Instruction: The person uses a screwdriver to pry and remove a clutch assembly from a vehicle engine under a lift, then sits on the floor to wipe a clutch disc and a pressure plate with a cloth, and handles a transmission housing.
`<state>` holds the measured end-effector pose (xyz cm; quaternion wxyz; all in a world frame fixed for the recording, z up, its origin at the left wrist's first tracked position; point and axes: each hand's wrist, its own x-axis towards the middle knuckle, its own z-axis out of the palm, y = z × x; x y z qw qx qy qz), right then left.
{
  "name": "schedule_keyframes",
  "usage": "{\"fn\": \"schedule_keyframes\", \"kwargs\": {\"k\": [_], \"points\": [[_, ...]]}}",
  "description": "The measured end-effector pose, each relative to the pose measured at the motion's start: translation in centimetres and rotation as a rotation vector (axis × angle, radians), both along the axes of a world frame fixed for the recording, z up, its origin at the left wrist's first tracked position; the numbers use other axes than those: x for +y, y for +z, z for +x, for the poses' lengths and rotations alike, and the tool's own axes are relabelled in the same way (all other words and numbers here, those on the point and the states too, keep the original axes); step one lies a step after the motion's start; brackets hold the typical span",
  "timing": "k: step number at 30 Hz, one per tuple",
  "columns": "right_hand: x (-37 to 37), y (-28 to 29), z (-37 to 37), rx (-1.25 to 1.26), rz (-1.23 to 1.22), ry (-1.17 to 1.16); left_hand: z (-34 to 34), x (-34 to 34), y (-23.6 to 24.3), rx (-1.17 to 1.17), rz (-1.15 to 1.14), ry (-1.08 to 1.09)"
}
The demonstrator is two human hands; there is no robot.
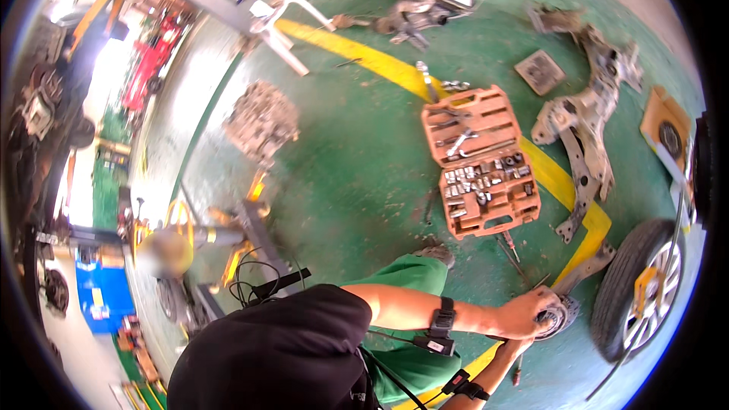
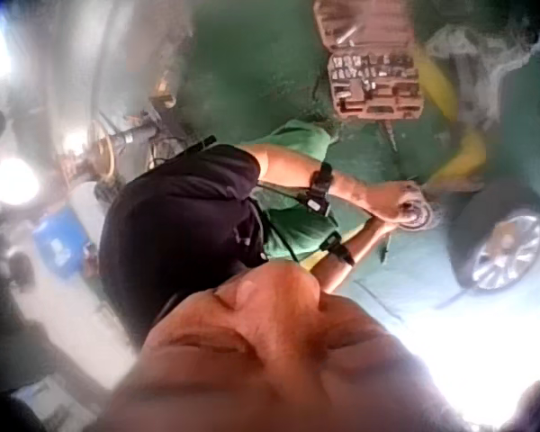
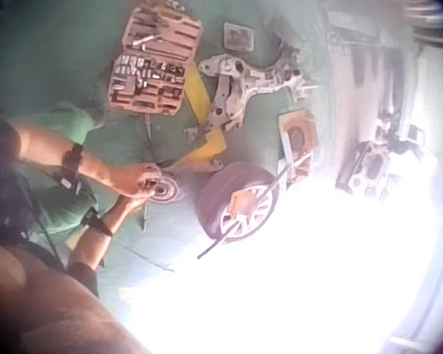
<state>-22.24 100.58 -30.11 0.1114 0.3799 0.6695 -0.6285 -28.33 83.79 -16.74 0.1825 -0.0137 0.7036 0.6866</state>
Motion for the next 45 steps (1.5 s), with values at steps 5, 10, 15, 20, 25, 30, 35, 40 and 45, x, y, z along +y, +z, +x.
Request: {"fn": "schedule_keyframes", "kwargs": {"k": [5, 10, 15, 20, 25, 30, 35, 40, 45], "points": [[-6.9, 11.2, -2.3, -0.03, -0.084, 0.124, 2.6, -14.2, 7.6, 0.045, -0.081, 0.405], [-13.8, 19.1, -3.3, -0.159, -0.02, 0.361, 10.3, -28.6, 13.2, -0.162, -0.278, 0.722], [-20.3, 23.7, -4.9, -0.071, 0.046, 0.535, 16.1, -39.1, 16.4, -0.485, -0.236, 0.939], [-29.1, 24.8, -9.0, -0.053, 0.217, 0.624, 18.2, -45.1, 18.1, -0.512, -0.068, 1.113], [-41.0, 24.2, -14.2, 0.062, 0.492, 0.987, 21.8, -49.2, 18.8, -0.528, 0.004, 1.247], [-52.4, 22.0, -16.5, 0.317, 0.774, 1.216, 26.9, -52.1, 18.3, -0.546, 0.103, 1.418], [-61.1, 18.4, -17.4, 0.276, 0.956, 1.424, 31.1, -56.1, 16.9, -0.567, 0.165, 1.599], [-67.3, 10.9, -17.7, 0.175, 1.05, 1.559, 32.9, -61.5, 14.1, -0.6, 0.211, 1.751], [-71.6, 6.5, -19.1, 0.216, 1.197, 1.792, 32.9, -66.7, 11.4, -0.658, 0.3, 1.838]]}}
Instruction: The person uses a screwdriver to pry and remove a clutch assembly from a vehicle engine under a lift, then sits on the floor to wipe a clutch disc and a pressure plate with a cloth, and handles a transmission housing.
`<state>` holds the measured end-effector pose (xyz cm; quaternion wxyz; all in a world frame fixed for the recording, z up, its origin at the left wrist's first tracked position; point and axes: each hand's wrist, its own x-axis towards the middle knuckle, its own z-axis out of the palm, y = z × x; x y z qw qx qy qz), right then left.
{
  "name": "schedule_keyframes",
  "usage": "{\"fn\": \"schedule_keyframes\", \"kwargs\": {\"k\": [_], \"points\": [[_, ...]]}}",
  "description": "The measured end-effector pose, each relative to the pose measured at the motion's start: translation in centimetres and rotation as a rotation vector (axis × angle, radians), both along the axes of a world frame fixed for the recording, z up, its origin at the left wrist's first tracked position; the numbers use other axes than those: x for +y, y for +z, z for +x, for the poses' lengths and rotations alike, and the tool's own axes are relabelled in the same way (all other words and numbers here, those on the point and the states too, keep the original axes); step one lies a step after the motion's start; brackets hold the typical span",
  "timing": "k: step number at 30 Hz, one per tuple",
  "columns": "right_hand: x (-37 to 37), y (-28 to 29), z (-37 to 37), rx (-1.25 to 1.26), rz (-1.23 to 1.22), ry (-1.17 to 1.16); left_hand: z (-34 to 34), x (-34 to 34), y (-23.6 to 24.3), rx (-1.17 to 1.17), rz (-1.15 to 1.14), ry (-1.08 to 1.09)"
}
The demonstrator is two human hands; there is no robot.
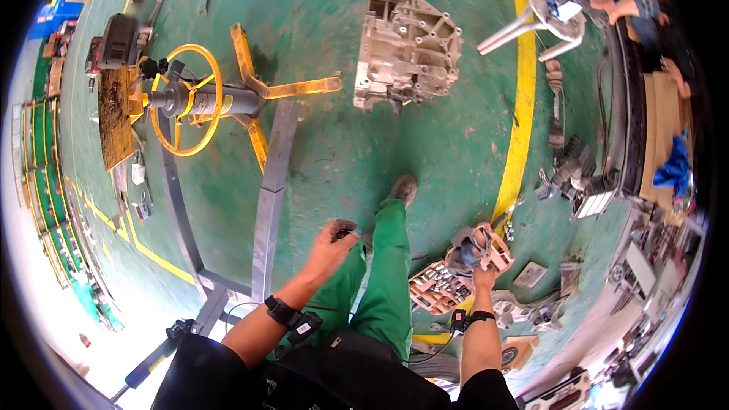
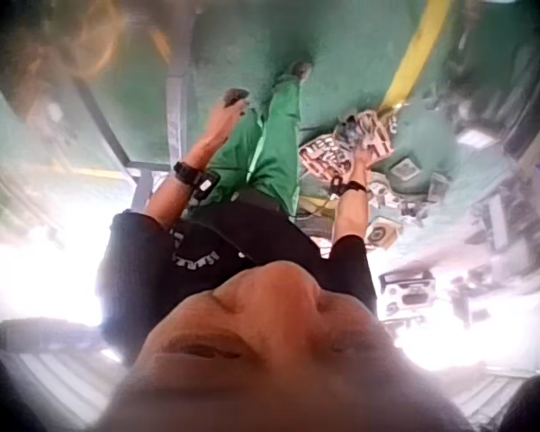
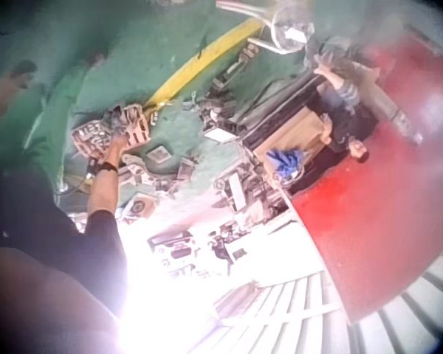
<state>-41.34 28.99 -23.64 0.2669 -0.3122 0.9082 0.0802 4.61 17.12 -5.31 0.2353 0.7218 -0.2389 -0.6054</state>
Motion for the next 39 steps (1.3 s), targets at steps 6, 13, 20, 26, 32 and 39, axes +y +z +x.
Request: {"fn": "schedule_keyframes", "kwargs": {"k": [6, 13, 20, 26, 32, 39], "points": [[-15.9, -0.2, 3.1, -0.026, -0.184, 0.166, 0.8, -4.3, -2.8, 0.079, 0.017, 0.147], [-42.2, 0.1, 18.7, -0.238, -0.418, 0.477, 4.5, -9.9, -8.9, 0.171, 0.116, 0.344], [-64.4, -7.4, 34.7, 0.081, -0.624, 0.943, 9.3, -16.0, -16.8, 0.325, 0.221, 0.433], [-71.8, -14.2, 40.4, 0.089, -0.529, 0.915, 10.6, -18.5, -22.1, 0.447, 0.306, 0.642], [-70.9, -16.5, 40.4, 0.014, -0.616, 0.987, 9.4, -20.6, -25.4, 0.486, 0.311, 0.732], [-71.4, -16.1, 40.7, 0.05, -0.499, 1.037, 8.8, -23.5, -27.1, 0.476, 0.351, 0.776]]}}
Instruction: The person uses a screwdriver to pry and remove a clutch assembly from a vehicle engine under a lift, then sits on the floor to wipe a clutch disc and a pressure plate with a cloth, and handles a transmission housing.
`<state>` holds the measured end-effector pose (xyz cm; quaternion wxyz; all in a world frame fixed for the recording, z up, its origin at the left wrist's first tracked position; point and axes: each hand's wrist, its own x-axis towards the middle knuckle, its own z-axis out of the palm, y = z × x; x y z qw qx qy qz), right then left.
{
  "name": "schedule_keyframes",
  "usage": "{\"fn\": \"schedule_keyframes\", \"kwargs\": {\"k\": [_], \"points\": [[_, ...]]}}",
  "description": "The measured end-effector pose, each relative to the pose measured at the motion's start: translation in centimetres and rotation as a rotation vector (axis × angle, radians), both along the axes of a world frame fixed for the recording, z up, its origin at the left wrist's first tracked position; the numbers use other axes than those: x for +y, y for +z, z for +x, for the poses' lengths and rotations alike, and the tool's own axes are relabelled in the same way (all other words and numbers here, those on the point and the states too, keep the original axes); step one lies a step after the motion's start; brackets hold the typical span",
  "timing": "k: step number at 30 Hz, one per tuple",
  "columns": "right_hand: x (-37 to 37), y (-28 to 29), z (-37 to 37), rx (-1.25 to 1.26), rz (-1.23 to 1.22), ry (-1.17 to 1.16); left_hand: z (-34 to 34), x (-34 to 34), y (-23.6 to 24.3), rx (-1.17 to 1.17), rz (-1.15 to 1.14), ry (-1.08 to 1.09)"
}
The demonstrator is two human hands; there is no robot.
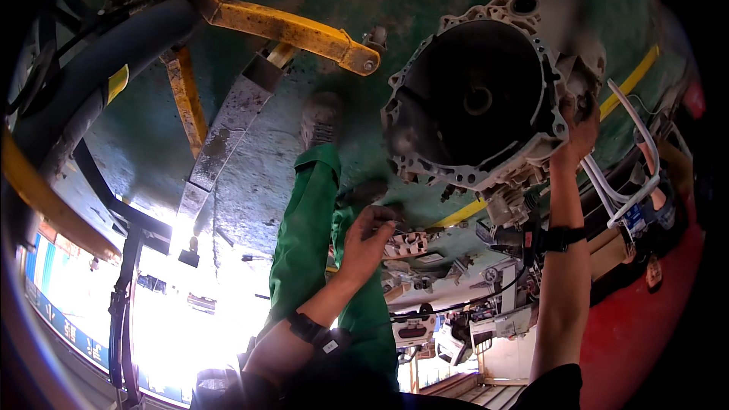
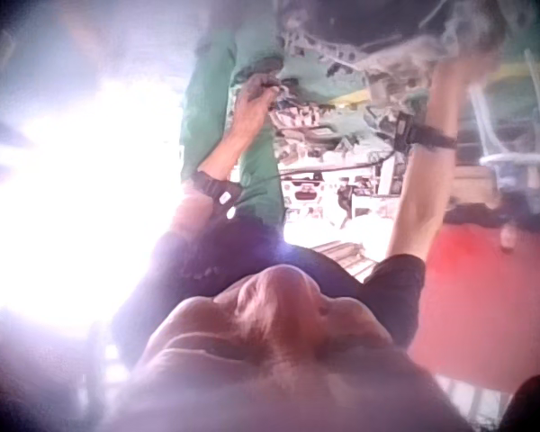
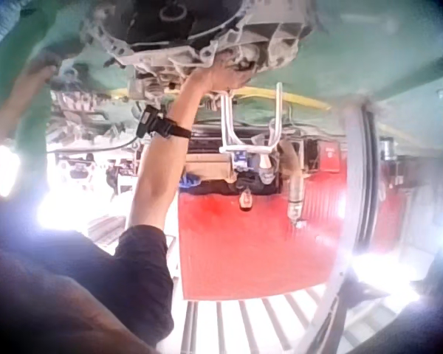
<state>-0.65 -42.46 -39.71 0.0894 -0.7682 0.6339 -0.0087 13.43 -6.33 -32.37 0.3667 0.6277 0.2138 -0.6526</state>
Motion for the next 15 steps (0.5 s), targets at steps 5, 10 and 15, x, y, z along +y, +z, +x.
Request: {"fn": "schedule_keyframes", "kwargs": {"k": [5, 10, 15], "points": [[0.3, 0.1, 0.0, -0.019, 0.096, -0.051, 0.2, -0.8, -1.3, 0.007, 0.048, 0.073], [0.1, 0.1, -0.4, 0.033, 0.131, -0.008, 0.1, -1.8, -1.3, 0.004, 0.023, 0.113], [0.2, 0.0, -0.4, 0.014, 0.129, -0.031, 0.5, -2.3, -1.5, 0.005, 0.05, 0.064]]}}
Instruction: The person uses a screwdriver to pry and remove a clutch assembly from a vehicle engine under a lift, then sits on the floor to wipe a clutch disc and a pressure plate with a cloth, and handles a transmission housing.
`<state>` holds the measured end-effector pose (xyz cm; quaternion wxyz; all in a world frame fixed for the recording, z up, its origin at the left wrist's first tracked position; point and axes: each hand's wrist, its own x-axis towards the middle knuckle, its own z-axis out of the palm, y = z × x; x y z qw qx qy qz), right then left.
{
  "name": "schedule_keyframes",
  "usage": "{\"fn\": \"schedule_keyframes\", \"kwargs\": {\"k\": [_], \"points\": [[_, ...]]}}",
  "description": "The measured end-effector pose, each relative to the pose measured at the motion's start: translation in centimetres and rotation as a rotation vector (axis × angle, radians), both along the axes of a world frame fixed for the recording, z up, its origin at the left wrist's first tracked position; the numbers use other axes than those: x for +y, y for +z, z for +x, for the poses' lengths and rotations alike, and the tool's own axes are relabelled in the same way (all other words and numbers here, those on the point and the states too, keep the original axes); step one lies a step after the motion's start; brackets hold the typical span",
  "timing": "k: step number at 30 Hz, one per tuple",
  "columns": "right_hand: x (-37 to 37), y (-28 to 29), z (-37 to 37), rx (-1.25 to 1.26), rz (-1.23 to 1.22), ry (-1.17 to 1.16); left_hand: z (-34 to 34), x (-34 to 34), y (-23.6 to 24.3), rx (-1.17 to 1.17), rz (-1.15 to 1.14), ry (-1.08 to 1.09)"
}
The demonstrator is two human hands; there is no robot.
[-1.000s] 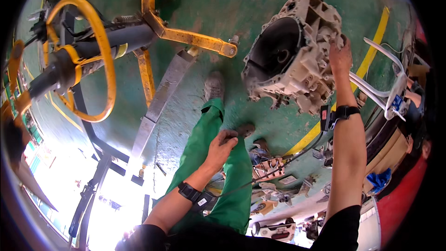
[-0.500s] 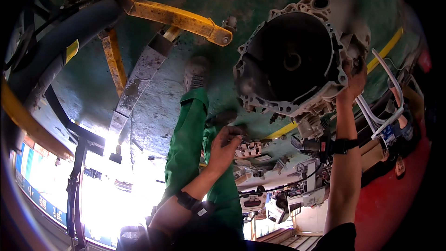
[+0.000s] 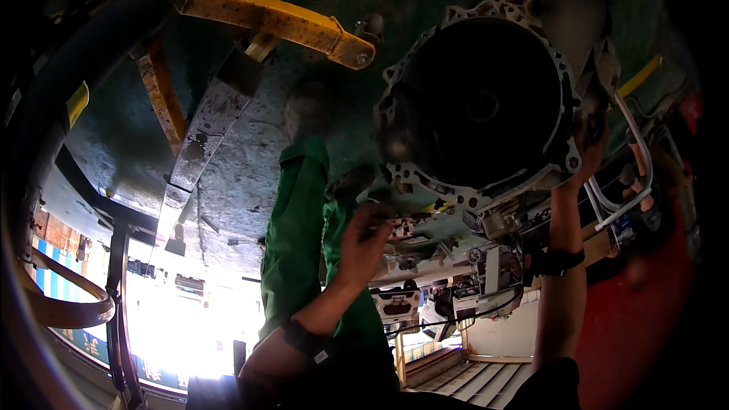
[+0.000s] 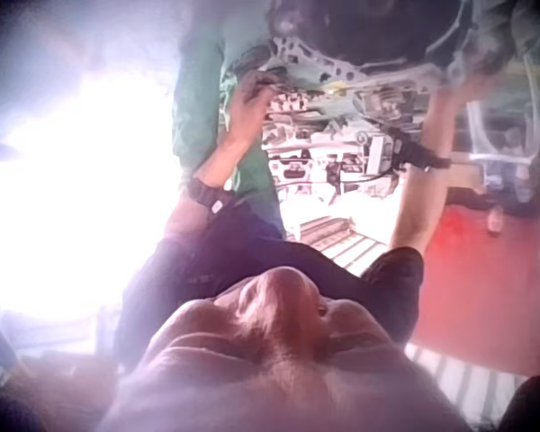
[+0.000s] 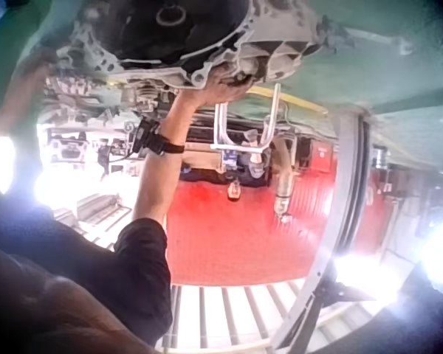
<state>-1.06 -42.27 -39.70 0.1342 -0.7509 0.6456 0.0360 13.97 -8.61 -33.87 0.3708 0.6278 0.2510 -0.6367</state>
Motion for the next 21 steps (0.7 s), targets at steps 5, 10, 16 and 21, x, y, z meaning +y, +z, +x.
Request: {"fn": "schedule_keyframes", "kwargs": {"k": [5, 10, 16, 21], "points": [[0.0, -0.1, -0.3, 0.036, -0.009, 0.037, -0.1, -0.3, -0.1, -0.038, -0.01, 0.011], [0.0, -0.5, -1.1, -0.038, -0.107, 0.242, -1.3, 0.0, -0.2, -0.08, -0.021, -0.166], [-0.3, -0.7, -1.8, -0.012, -0.167, 0.411, -2.8, 1.0, -1.1, -0.025, -0.017, -0.227], [-0.2, -0.5, -1.5, 0.018, -0.1, 0.274, -5.8, -1.6, -2.9, -0.166, -0.111, -0.445]]}}
